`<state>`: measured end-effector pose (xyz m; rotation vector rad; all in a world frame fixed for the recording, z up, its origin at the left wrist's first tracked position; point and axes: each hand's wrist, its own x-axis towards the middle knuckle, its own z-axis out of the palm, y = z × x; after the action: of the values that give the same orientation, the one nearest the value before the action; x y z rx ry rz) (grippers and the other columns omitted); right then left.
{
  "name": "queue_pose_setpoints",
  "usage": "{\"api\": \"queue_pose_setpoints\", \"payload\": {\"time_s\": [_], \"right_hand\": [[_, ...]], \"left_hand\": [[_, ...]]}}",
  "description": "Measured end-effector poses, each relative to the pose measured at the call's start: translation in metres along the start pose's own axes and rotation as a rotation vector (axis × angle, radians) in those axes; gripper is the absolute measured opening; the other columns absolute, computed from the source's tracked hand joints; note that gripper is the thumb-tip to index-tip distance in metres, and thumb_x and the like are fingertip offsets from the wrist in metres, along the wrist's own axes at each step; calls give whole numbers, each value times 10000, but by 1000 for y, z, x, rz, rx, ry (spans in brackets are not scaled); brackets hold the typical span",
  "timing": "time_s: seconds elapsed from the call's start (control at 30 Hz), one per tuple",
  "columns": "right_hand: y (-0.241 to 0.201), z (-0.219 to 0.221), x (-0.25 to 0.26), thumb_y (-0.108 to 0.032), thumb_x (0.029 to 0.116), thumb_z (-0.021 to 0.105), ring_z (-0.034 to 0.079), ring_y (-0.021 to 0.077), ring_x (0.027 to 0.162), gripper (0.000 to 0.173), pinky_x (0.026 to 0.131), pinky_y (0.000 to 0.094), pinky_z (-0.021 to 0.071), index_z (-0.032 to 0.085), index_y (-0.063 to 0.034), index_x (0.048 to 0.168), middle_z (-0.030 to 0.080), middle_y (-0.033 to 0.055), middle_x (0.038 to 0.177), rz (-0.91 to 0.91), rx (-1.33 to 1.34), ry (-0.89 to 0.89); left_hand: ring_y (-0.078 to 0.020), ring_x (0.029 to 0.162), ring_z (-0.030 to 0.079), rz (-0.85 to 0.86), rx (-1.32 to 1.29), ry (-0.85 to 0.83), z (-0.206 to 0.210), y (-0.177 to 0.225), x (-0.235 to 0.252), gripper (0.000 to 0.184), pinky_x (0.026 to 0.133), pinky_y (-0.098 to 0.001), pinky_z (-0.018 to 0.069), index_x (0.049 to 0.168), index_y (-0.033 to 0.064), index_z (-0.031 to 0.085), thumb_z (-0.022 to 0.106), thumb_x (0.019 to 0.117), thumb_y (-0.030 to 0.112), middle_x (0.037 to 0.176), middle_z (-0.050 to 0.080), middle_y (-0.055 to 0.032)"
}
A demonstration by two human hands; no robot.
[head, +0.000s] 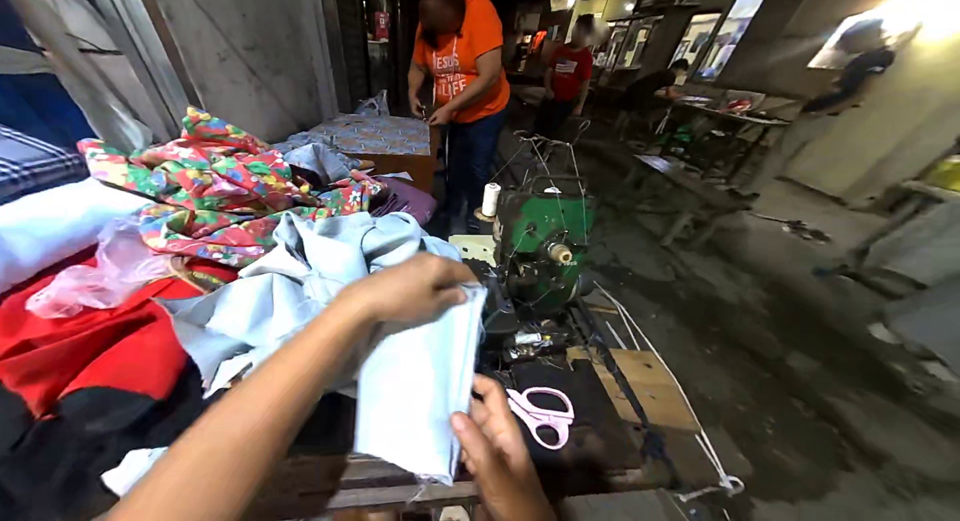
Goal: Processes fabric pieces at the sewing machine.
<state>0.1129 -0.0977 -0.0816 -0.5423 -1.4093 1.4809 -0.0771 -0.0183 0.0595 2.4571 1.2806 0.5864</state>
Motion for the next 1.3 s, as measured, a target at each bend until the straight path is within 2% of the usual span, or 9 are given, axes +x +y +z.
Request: {"api": "queue_pose_setpoints", "payload": {"time_s": [0.17,0.33,0.4,0.5,0.73,0.9,1.03,1.13,1.3], "right_hand": [[6,-48,-12,18,975,506,716,61,860,647,785,270,606,176,102,1525,732,44,976,-24,-227,125],[-11,-62,24,-129,1000,492,586,-40,694,637,639,179,508,259,79,1555,643,-21,837,-64,-494,108],[-18,-66,41,-138,1030,446,591,-31,728,572,654,183,504,310,33,1558,678,26,962,-16,-554,100],[-24,-66,53,-136,1050,431,650,34,1069,527,918,237,524,370,-9,1558,624,148,1363,29,-606,96],[-19,-63,56,-120,1030,480,613,29,705,589,646,224,525,298,17,1573,684,91,967,68,-603,95],[-21,-66,57,-124,1012,500,620,-1,731,607,683,199,528,291,35,1559,681,46,934,88,-570,65],[-27,-67,59,-51,992,503,611,-50,931,641,819,140,502,242,53,1569,644,105,1242,107,-528,19],[-32,-65,63,-51,974,501,435,-30,548,747,500,154,389,122,-13,1616,598,22,914,204,-518,32],[-29,-66,62,-32,951,535,418,-37,484,832,448,146,379,21,9,1603,516,-47,724,195,-372,20]], "left_hand": [[-223,855,632,-126,-114,-165,44,0,55,177,817,-439,518,1132,23,665,671,999,139,955,673,-127],[-194,803,618,-193,-116,-159,44,3,58,175,759,-400,514,1076,30,657,725,968,149,902,655,-103],[-196,804,618,-211,-100,-167,43,3,60,191,757,-401,512,1071,29,650,733,964,164,896,654,-105],[-206,836,622,-250,-90,-174,42,3,62,215,778,-416,511,1096,38,638,738,962,173,921,655,-109],[-227,907,655,-253,-50,-120,44,5,53,240,831,-431,538,1196,48,614,696,979,114,1037,674,-125],[-384,1109,635,23,281,267,75,28,35,235,889,-546,528,1108,13,723,747,875,21,1157,675,-184],[-345,1175,663,-133,115,111,87,59,13,241,1049,-453,490,1131,-52,712,544,1042,96,1191,708,-201],[-287,981,712,64,125,373,120,12,12,161,896,-437,571,946,5,724,625,981,126,998,726,-131],[-302,1030,687,93,141,334,117,4,13,225,893,-471,554,1144,45,747,587,1006,122,1110,712,-118]]}}
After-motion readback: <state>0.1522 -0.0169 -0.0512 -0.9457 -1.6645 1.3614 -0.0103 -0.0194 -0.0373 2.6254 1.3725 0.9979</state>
